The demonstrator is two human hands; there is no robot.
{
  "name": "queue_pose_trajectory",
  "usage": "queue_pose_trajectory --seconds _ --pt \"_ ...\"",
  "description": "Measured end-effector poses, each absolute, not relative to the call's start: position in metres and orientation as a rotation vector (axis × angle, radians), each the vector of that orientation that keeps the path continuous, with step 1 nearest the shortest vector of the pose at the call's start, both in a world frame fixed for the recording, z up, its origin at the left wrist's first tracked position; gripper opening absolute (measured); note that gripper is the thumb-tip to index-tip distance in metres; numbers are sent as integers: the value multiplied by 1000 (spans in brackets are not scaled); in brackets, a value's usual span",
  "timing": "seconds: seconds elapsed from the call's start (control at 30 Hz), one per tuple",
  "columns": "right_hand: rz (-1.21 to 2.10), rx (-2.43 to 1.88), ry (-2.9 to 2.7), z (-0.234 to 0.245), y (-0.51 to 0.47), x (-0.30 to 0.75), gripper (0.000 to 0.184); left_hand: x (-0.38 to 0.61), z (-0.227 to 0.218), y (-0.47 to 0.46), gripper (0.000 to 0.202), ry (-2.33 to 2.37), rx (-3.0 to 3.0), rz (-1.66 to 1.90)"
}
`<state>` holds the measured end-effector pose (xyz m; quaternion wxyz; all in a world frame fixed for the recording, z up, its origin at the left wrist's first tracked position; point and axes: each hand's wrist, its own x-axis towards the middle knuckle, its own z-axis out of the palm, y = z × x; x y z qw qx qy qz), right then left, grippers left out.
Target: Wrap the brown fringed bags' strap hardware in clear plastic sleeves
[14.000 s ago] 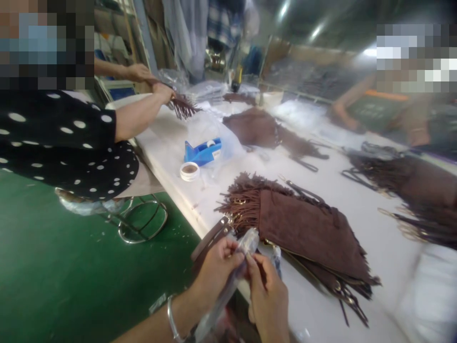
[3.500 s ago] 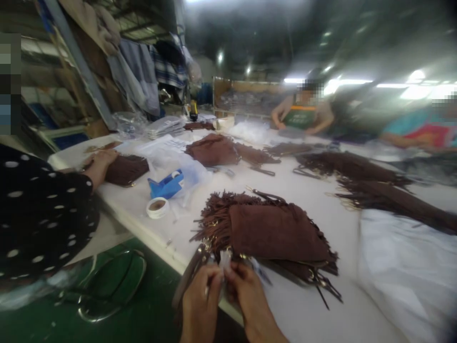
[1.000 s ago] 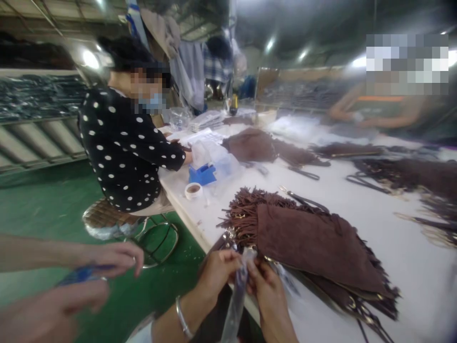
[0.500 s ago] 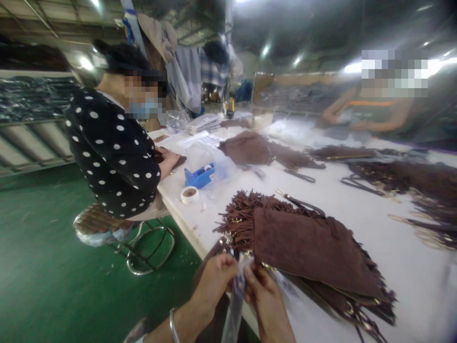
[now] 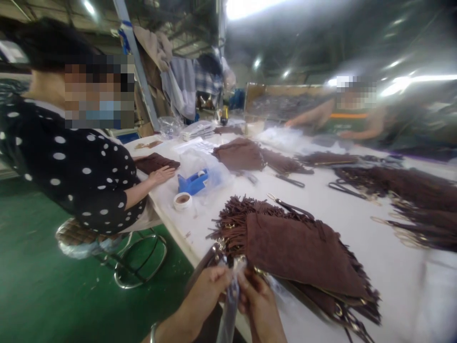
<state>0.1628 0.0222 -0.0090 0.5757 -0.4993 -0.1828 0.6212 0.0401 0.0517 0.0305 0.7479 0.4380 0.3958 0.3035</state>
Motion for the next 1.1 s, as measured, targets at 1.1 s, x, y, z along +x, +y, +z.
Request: queue_pose_trajectory --seconds 1.1 --pt "1278 -1100 -661 2 -3 166 50 51 34 54 19 757 946 633"
